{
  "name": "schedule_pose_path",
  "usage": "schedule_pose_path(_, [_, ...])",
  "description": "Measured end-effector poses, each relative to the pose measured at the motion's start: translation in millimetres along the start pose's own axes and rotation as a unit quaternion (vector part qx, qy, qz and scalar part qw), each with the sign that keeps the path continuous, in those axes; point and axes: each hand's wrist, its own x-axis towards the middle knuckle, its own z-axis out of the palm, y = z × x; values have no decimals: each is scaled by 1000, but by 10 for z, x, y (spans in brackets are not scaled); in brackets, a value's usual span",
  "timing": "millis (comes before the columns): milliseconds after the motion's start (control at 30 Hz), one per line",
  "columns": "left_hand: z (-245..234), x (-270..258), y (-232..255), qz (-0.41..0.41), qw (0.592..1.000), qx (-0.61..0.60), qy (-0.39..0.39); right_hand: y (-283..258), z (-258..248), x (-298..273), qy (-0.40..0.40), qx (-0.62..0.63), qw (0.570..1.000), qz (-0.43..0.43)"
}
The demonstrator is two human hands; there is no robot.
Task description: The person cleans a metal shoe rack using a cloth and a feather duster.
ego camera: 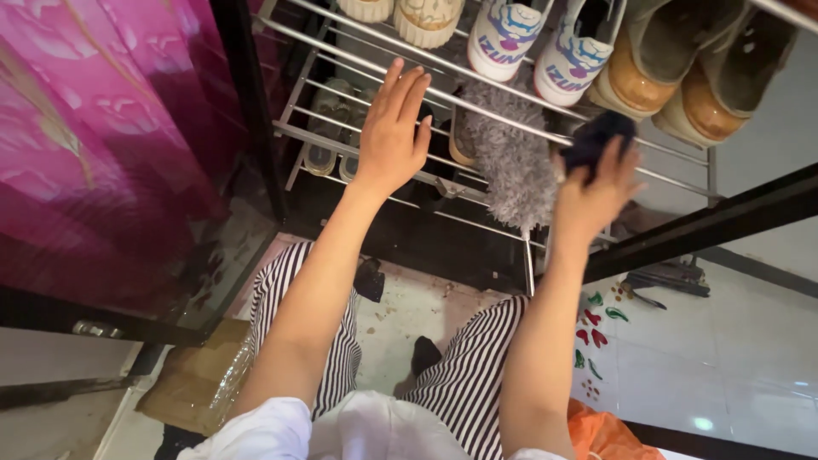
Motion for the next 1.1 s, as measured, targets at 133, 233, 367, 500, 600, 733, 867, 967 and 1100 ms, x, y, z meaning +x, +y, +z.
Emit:
schedule_pose_path(133, [1, 3, -8, 12, 1000, -8, 13, -19, -18, -15, 14, 17, 999, 30])
schedule_pose_path(233, [-11, 36, 19, 15, 1000, -16, 19, -209, 12, -38, 21, 21, 1000, 1])
schedule_pose_path(367, [0, 37, 23, -5, 1000, -22, 19, -593, 37, -98, -2, 32, 998, -58])
schedule_pose_path(500, [27, 42, 33, -10, 1000, -22, 14, -651, 33, -106, -21, 48, 994, -95])
schedule_pose_path(600, [67, 40, -18, -7, 1000, -7, 12, -567, -27, -41, -23, 25, 997, -66])
schedule_pose_path(733, [114, 21, -56, -1, 1000, -6, 7, -288, -56, 61, -15, 14, 1000, -7])
schedule_pose_path(867, [115, 3, -77, 0, 1000, 0, 2, -282, -49, 34, -10, 39, 999, 16])
schedule_pose_path(967, [179, -37, -120, 3, 1000, 4, 2, -321, -65, -14, -18, 43, 999, -2])
schedule_pose_path(1100, [202, -54, -137, 1, 1000, 9, 8, -573, -102, -40, -40, 61, 996, -47])
